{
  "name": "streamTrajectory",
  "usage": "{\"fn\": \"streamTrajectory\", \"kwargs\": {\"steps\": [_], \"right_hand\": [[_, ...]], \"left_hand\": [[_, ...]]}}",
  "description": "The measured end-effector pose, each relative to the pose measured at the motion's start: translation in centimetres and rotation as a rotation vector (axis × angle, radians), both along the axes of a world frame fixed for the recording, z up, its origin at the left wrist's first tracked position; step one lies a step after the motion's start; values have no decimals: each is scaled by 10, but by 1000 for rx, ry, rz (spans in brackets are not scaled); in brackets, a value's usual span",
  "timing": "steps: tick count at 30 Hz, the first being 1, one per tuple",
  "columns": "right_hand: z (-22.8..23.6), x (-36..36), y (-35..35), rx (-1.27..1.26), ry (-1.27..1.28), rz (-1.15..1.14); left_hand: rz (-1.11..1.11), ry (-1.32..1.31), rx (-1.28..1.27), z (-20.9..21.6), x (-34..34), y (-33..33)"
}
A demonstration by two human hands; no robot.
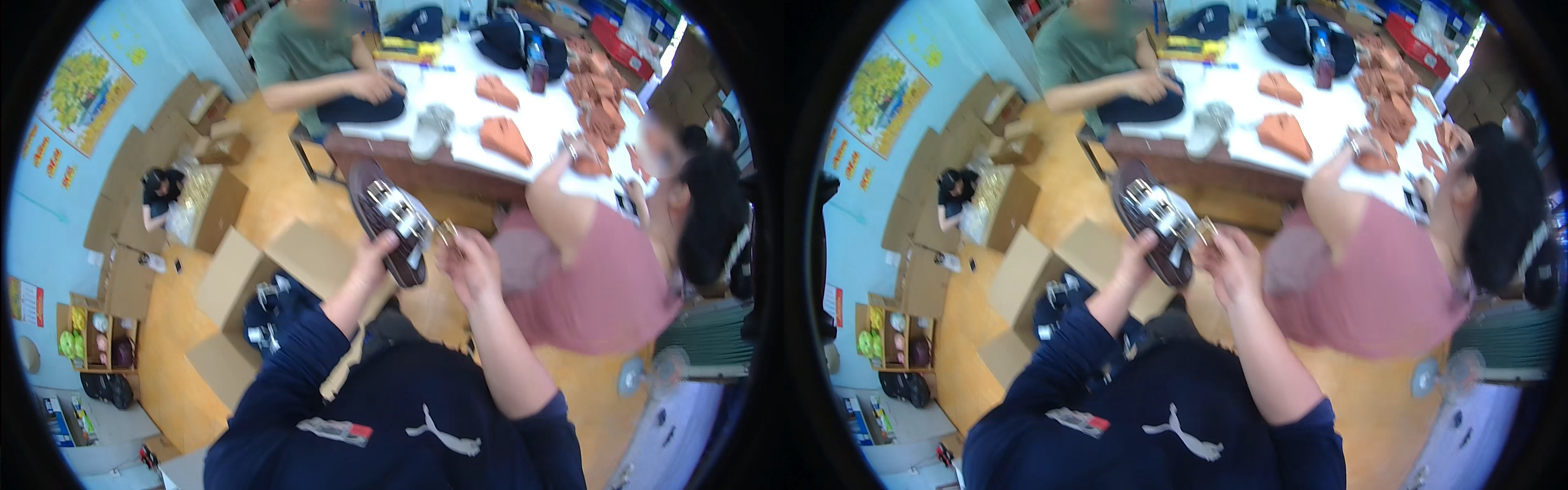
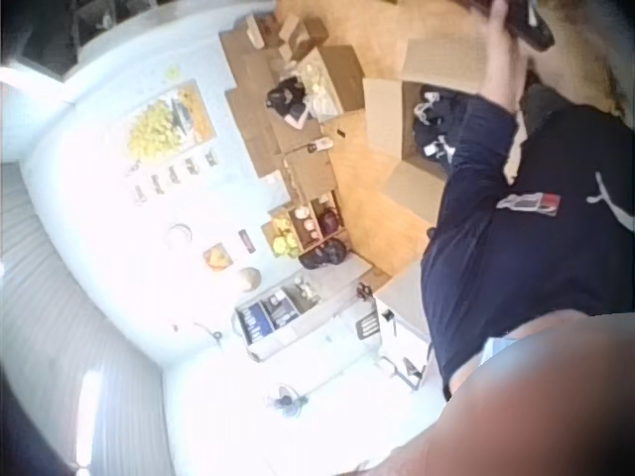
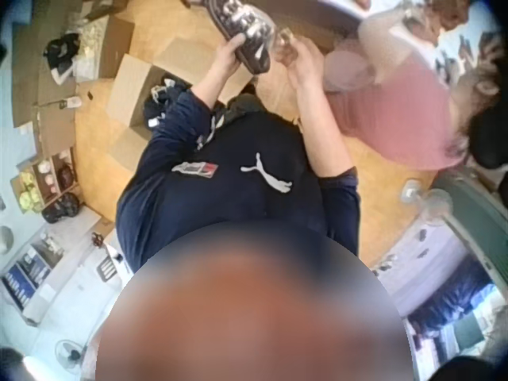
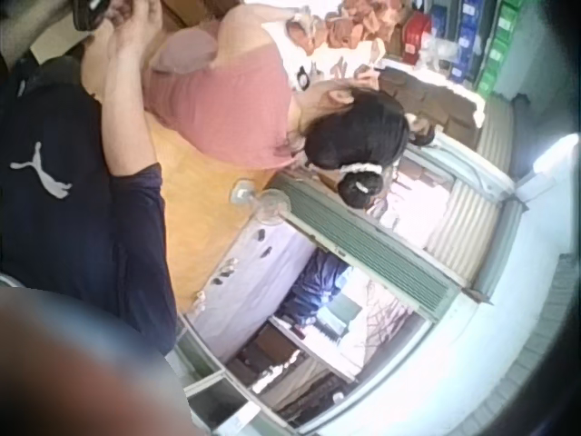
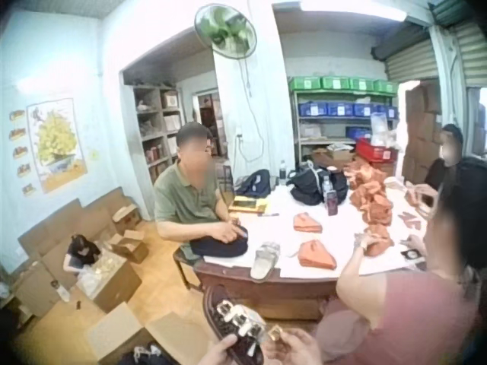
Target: The person attaches small tags to the straps of two slide sandals, one white and one dark brown, using their hands. They handle shipping labels and place the tagged slides on a table where other workers are folding clothes.
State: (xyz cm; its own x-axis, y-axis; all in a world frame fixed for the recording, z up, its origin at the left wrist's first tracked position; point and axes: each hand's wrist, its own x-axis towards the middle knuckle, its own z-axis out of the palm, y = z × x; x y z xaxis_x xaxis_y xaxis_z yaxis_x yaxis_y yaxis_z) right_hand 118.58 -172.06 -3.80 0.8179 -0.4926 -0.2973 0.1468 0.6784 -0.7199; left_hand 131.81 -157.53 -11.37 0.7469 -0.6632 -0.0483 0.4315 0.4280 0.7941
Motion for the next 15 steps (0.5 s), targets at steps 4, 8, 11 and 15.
{"fn": "streamTrajectory", "kwargs": {"steps": [4,8,11,15], "right_hand": [[-4,65,-12,-26,138,-82],[-13,101,-28,176,-181,-99],[-20,111,-44,210,-205,-154],[-17,128,-54,143,-128,-163]], "left_hand": [[36,-16,175,-5,71,-39],[-101,-6,146,-5,124,-60],[-324,189,-1,-5,157,-70],[-370,213,58,-4,175,-74]]}}
